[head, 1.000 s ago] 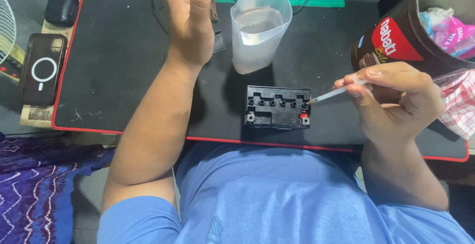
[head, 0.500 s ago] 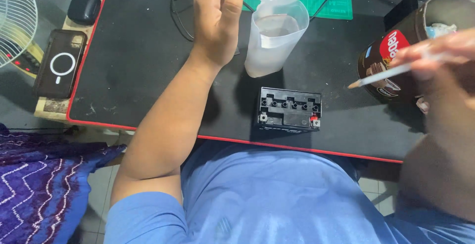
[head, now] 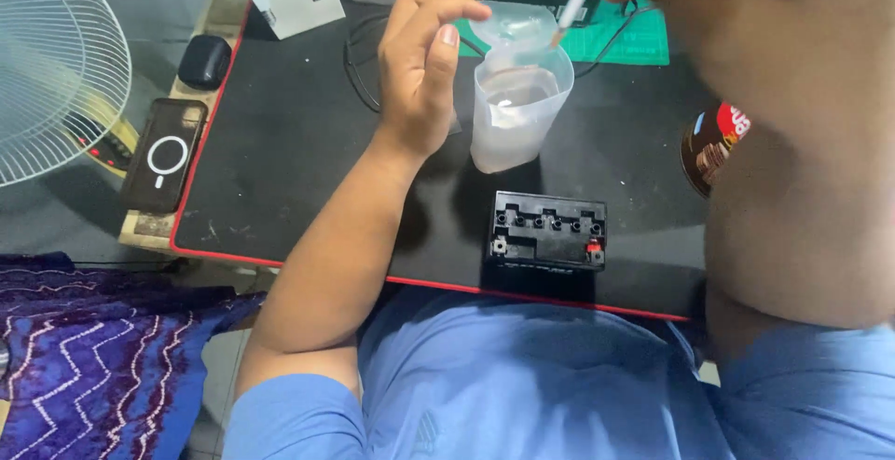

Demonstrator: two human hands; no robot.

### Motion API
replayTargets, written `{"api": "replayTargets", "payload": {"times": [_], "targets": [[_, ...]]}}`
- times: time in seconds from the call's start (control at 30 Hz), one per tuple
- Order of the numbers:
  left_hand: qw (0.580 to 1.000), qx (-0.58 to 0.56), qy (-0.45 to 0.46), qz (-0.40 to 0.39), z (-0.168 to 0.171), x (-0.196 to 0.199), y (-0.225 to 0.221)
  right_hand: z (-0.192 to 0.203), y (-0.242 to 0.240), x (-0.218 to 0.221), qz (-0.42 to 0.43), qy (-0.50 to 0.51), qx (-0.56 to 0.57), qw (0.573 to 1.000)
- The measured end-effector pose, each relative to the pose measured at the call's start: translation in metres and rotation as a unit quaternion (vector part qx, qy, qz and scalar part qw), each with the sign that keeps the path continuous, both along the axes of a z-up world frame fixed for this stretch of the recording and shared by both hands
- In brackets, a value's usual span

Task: Filling the cells of a small battery with electrolyte liquid using a syringe drawn from a plastic pouch.

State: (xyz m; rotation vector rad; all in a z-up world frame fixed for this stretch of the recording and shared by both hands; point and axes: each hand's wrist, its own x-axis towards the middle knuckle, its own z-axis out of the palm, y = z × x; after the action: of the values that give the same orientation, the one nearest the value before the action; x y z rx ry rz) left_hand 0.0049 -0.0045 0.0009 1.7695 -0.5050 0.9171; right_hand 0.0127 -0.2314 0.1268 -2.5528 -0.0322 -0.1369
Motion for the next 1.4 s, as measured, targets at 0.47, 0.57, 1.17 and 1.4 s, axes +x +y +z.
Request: {"api": "replayTargets", "payload": {"times": [0.47, 0.57, 1.17, 1.4], "targets": [[0.995, 0.062, 0.074, -0.004, -0.001, -0.009, -0.004, -0.041, 0.019, 0.027, 0.466, -0.147, 0.196, 0.850], [0.995, 0.050, 0.081, -0.007, -0.002, -0.009, -0.003, -0.042, 0.020, 0.027, 0.467, -0.144, 0.191, 0.851], [0.999, 0.042, 0.022, -0.019, -0.004, -0.006, -0.003, -0.051, 0.020, 0.032, 0.436, -0.218, 0.147, 0.861], [0.998, 0.057, 0.034, 0.002, -0.004, -0.007, -0.004, -0.054, 0.020, 0.033, 0.414, -0.228, 0.144, 0.870]]}}
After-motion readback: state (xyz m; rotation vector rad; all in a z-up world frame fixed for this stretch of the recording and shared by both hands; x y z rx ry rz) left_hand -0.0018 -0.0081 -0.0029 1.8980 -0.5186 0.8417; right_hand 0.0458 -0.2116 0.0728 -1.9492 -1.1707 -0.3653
